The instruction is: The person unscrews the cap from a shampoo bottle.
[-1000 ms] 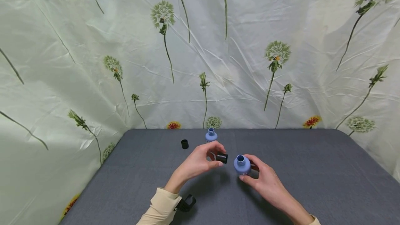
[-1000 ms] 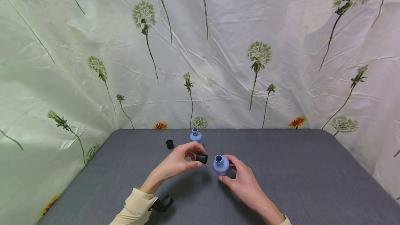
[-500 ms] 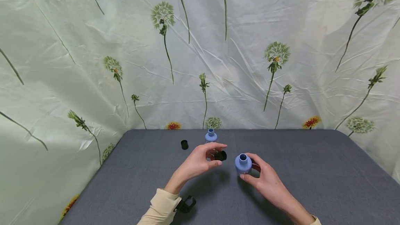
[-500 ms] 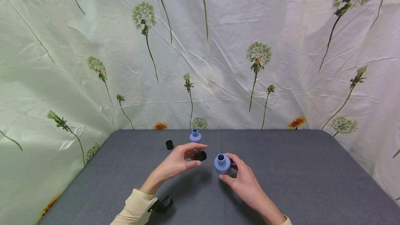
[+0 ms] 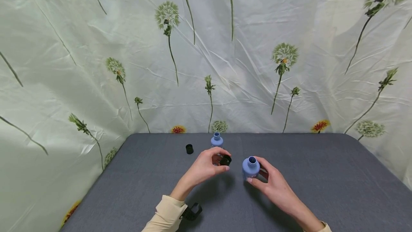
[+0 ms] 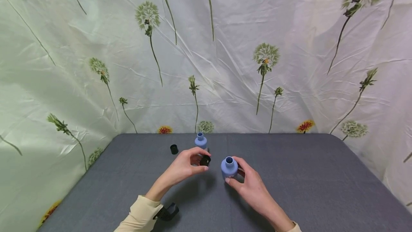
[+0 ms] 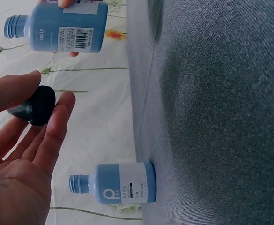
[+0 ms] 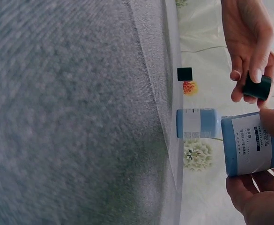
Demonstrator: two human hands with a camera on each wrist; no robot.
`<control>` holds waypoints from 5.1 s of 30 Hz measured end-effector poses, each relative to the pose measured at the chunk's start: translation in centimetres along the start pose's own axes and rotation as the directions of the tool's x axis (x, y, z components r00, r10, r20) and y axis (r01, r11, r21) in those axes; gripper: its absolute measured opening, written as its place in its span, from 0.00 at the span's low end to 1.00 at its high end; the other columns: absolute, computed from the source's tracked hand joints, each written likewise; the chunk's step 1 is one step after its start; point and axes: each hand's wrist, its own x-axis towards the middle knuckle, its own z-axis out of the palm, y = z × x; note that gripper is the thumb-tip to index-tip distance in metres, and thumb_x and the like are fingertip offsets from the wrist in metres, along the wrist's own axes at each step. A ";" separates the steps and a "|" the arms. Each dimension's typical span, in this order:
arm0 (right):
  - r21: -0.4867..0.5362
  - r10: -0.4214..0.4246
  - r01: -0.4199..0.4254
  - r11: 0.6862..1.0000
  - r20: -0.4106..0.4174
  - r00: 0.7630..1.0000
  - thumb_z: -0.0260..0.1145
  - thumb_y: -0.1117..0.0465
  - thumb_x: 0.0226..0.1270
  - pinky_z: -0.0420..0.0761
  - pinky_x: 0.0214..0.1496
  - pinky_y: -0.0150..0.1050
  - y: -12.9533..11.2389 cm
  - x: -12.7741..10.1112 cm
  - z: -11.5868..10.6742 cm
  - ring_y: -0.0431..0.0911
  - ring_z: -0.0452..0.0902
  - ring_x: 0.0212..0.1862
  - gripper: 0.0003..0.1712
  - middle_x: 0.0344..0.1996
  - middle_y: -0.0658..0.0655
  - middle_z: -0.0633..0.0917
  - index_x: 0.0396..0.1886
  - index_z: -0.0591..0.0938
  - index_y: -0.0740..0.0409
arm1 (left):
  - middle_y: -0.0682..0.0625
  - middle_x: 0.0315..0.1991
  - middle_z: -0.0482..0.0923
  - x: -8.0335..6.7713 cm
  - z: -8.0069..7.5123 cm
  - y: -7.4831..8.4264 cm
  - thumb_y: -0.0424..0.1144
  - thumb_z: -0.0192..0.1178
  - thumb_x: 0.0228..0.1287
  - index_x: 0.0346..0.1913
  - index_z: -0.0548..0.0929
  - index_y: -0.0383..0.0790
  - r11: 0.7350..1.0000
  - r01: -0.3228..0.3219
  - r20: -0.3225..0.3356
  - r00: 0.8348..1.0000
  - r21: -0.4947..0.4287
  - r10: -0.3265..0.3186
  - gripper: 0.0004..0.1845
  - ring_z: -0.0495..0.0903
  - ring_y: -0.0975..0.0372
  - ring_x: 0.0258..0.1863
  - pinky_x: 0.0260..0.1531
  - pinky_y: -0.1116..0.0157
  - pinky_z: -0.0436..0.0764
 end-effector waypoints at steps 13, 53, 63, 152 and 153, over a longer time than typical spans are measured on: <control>0.069 0.046 -0.045 0.997 -0.014 0.999 0.75 0.65 0.58 0.70 0.62 0.43 -0.2 0.0 -0.5 0.55 0.71 0.64 0.35 0.60 0.64 0.76 0.64 0.72 0.62 | 0.55 0.48 0.81 0.0 0.1 -0.6 0.30 0.71 0.57 0.51 0.83 0.51 0.999 0.020 -0.019 1.000 -0.032 -0.021 0.20 0.81 0.63 0.42 0.41 0.63 0.79; 0.015 -0.001 0.002 1.000 -0.091 0.996 0.75 0.61 0.59 0.73 0.60 0.45 1.0 0.9 -2.9 0.57 0.73 0.62 0.37 0.58 0.68 0.77 0.66 0.71 0.65 | 0.56 0.45 0.82 2.5 2.8 -1.0 0.35 0.68 0.62 0.59 0.81 0.47 0.996 0.056 -0.048 0.997 0.076 -0.052 0.21 0.80 0.66 0.40 0.38 0.65 0.78; -0.032 -0.018 0.013 0.999 -0.138 0.990 0.74 0.63 0.61 0.73 0.59 0.47 1.5 1.8 -3.9 0.60 0.72 0.62 0.37 0.59 0.72 0.76 0.66 0.69 0.68 | 0.53 0.42 0.83 4.2 4.3 -0.9 0.33 0.70 0.58 0.57 0.82 0.42 0.998 0.051 -0.109 0.993 0.048 -0.046 0.22 0.81 0.64 0.37 0.37 0.66 0.79; -0.176 0.163 -0.193 0.965 -0.169 0.972 0.68 0.64 0.65 0.72 0.59 0.58 7.3 6.6 -10.6 0.68 0.69 0.61 0.38 0.60 0.80 0.71 0.67 0.62 0.79 | 0.54 0.32 0.79 14.2 11.0 -2.3 0.28 0.76 0.47 0.43 0.86 0.42 0.964 0.229 -0.018 0.973 0.134 -0.228 0.17 0.76 0.62 0.34 0.38 0.65 0.77; -0.175 0.166 -0.195 0.965 -0.166 0.972 0.68 0.64 0.65 0.72 0.59 0.58 7.3 6.6 -10.6 0.68 0.69 0.62 0.38 0.60 0.80 0.71 0.67 0.62 0.79 | 0.54 0.32 0.79 14.1 11.0 -2.3 0.28 0.76 0.47 0.42 0.86 0.42 0.964 0.230 -0.021 0.973 0.134 -0.229 0.17 0.76 0.62 0.34 0.38 0.65 0.77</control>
